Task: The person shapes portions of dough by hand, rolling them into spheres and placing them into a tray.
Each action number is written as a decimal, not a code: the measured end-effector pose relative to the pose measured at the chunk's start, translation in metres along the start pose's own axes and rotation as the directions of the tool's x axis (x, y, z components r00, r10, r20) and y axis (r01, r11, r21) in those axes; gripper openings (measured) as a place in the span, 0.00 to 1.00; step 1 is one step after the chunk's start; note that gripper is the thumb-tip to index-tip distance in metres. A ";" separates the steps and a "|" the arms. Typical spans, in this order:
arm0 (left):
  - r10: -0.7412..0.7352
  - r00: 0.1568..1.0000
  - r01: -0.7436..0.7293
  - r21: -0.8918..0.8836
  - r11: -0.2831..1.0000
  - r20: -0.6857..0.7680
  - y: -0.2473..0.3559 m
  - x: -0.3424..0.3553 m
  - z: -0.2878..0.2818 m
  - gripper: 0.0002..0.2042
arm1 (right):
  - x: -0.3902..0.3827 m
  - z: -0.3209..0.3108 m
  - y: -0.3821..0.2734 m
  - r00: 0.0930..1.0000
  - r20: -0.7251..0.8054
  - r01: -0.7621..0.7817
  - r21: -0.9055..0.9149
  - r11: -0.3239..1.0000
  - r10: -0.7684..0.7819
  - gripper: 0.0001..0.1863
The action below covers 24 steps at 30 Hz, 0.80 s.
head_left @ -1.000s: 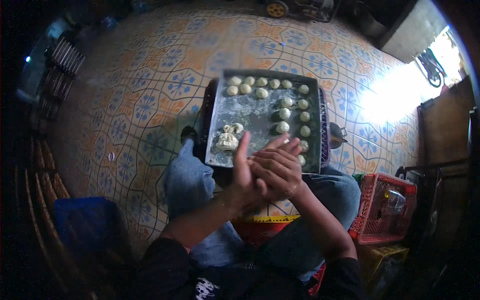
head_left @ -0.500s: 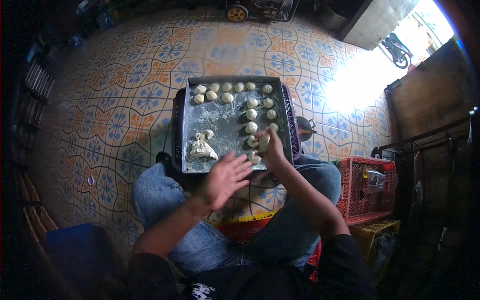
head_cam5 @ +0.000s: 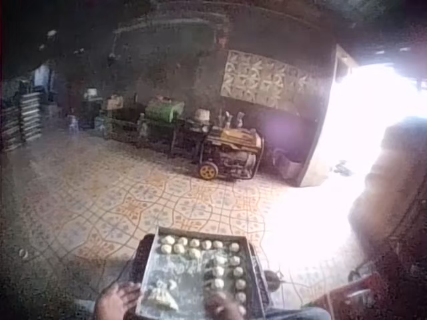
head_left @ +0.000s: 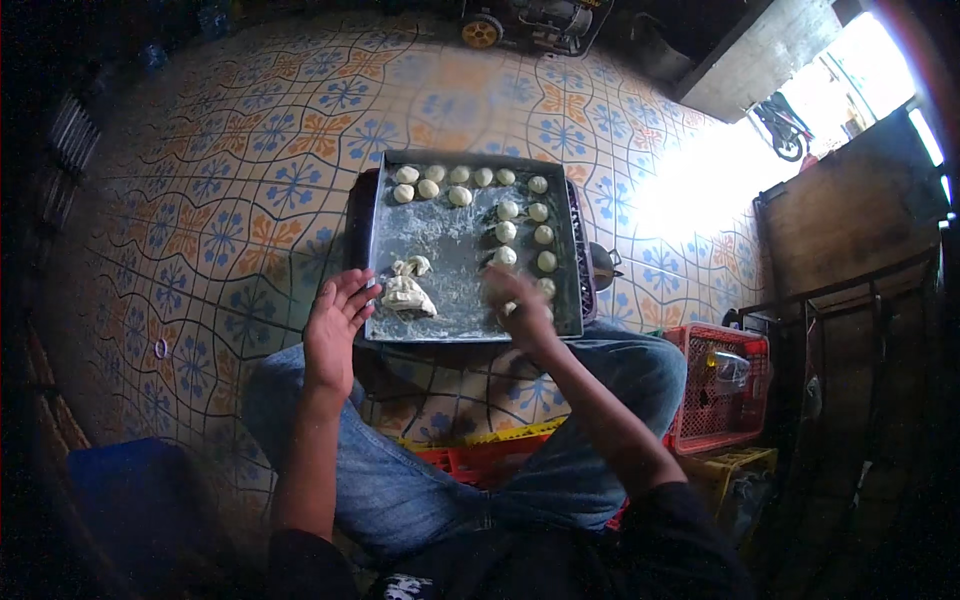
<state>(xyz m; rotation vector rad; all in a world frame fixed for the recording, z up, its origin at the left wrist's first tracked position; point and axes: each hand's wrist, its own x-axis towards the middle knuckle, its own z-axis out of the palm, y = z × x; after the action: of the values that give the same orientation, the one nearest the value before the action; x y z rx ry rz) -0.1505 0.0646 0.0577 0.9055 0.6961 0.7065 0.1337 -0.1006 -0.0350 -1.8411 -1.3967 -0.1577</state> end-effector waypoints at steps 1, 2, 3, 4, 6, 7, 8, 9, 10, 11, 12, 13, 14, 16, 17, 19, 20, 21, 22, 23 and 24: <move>-0.026 1.000 0.027 -0.042 0.999 0.012 -0.002 0.002 -0.002 0.24 | -0.024 0.011 0.010 0.967 0.255 0.026 -0.107 0.994 0.002 0.25; -0.023 1.000 0.023 -0.038 0.999 0.008 0.001 0.002 -0.004 0.24 | -0.035 0.018 0.005 0.877 0.481 0.102 -0.171 0.980 -0.007 0.31; 0.006 1.000 -0.005 -0.031 0.999 0.024 0.006 0.000 -0.002 0.24 | -0.032 0.016 0.016 0.958 0.275 -0.052 -0.122 0.991 0.084 0.30; 0.024 1.000 -0.024 -0.028 0.999 0.015 0.005 -0.009 -0.001 0.24 | -0.023 0.010 0.014 0.977 0.090 -0.193 -0.030 0.981 0.195 0.28; 0.017 1.000 -0.017 -0.007 1.000 0.027 0.002 -0.013 0.001 0.23 | 0.005 -0.004 0.008 0.934 -0.069 -0.352 -0.029 0.935 0.350 0.16; 0.055 0.997 -0.059 0.082 0.995 0.047 0.003 -0.012 -0.001 0.24 | 0.014 -0.008 0.008 0.956 -0.018 -0.294 -0.035 0.955 0.294 0.16; 0.091 0.993 -0.102 0.170 0.980 0.072 0.002 -0.012 -0.003 0.24 | 0.018 -0.010 0.008 0.971 0.033 -0.235 -0.036 0.971 0.237 0.16; 0.092 0.993 -0.104 0.195 0.975 0.067 0.001 -0.012 -0.005 0.24 | 0.013 -0.006 0.007 0.969 0.118 -0.214 -0.048 0.976 0.218 0.16; 0.093 0.993 -0.105 0.188 0.977 0.072 -0.001 -0.009 -0.003 0.24 | 0.009 0.000 0.006 0.961 0.197 -0.186 -0.063 0.981 0.195 0.16; 0.082 0.995 -0.090 0.167 0.982 0.056 -0.002 -0.008 -0.002 0.24 | 0.000 0.010 0.001 0.960 0.221 -0.152 -0.098 0.983 0.171 0.14; 0.071 0.997 -0.076 0.146 0.986 0.039 -0.002 -0.006 -0.001 0.24 | -0.010 0.016 -0.002 0.866 0.432 -0.221 -0.120 0.968 0.252 0.14; 0.066 0.997 -0.071 0.146 0.987 0.041 -0.004 -0.004 0.002 0.24 | -0.031 0.031 0.007 0.871 0.480 -0.025 -0.167 0.986 0.104 0.14; 0.060 0.997 -0.067 0.150 0.986 0.051 -0.006 -0.002 0.006 0.24 | -0.050 0.045 0.019 0.845 0.533 0.167 -0.199 0.966 -0.037 0.15; 0.048 0.998 -0.055 0.169 0.984 0.045 -0.007 -0.003 0.006 0.24 | -0.055 0.055 0.021 0.807 0.588 0.118 -0.241 0.963 0.048 0.15; 0.055 0.998 -0.061 0.186 0.981 0.041 -0.005 -0.004 0.007 0.24 | -0.054 0.058 0.021 0.762 0.635 0.086 -0.292 0.953 0.126 0.16; 0.061 0.998 -0.066 0.210 0.975 0.030 -0.006 -0.003 0.005 0.24 | -0.049 0.053 0.024 0.796 0.604 0.112 -0.229 0.967 0.050 0.15; 0.053 0.998 -0.058 0.215 0.975 0.026 -0.006 -0.004 0.005 0.24 | -0.047 0.051 0.024 0.827 0.562 0.148 -0.179 0.973 -0.022 0.14; 0.053 0.999 -0.053 0.187 0.981 0.007 -0.005 -0.006 0.006 0.22 | -0.047 0.058 0.022 0.843 0.538 0.132 -0.166 0.977 -0.023 0.12; 0.059 0.998 -0.059 0.147 0.987 0.004 -0.005 -0.005 0.009 0.21 | -0.042 0.059 0.025 0.846 0.534 0.130 -0.178 0.976 -0.015 0.12; 0.058 0.998 -0.059 0.143 0.988 0.014 -0.006 -0.006 0.011 0.21 | -0.035 0.061 0.030 0.756 0.652 0.278 -0.227 0.933 -0.066 0.10; 0.057 0.998 -0.060 0.133 0.989 0.025 -0.007 -0.008 0.012 0.21 | -0.028 0.064 0.034 0.643 0.760 0.424 -0.250 0.871 -0.095 0.09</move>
<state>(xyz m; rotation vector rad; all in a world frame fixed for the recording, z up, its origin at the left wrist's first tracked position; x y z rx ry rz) -0.1442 0.0505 0.0585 1.0587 0.7073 0.7076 0.1296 -0.0822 -0.1100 -2.1365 -2.3641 0.1905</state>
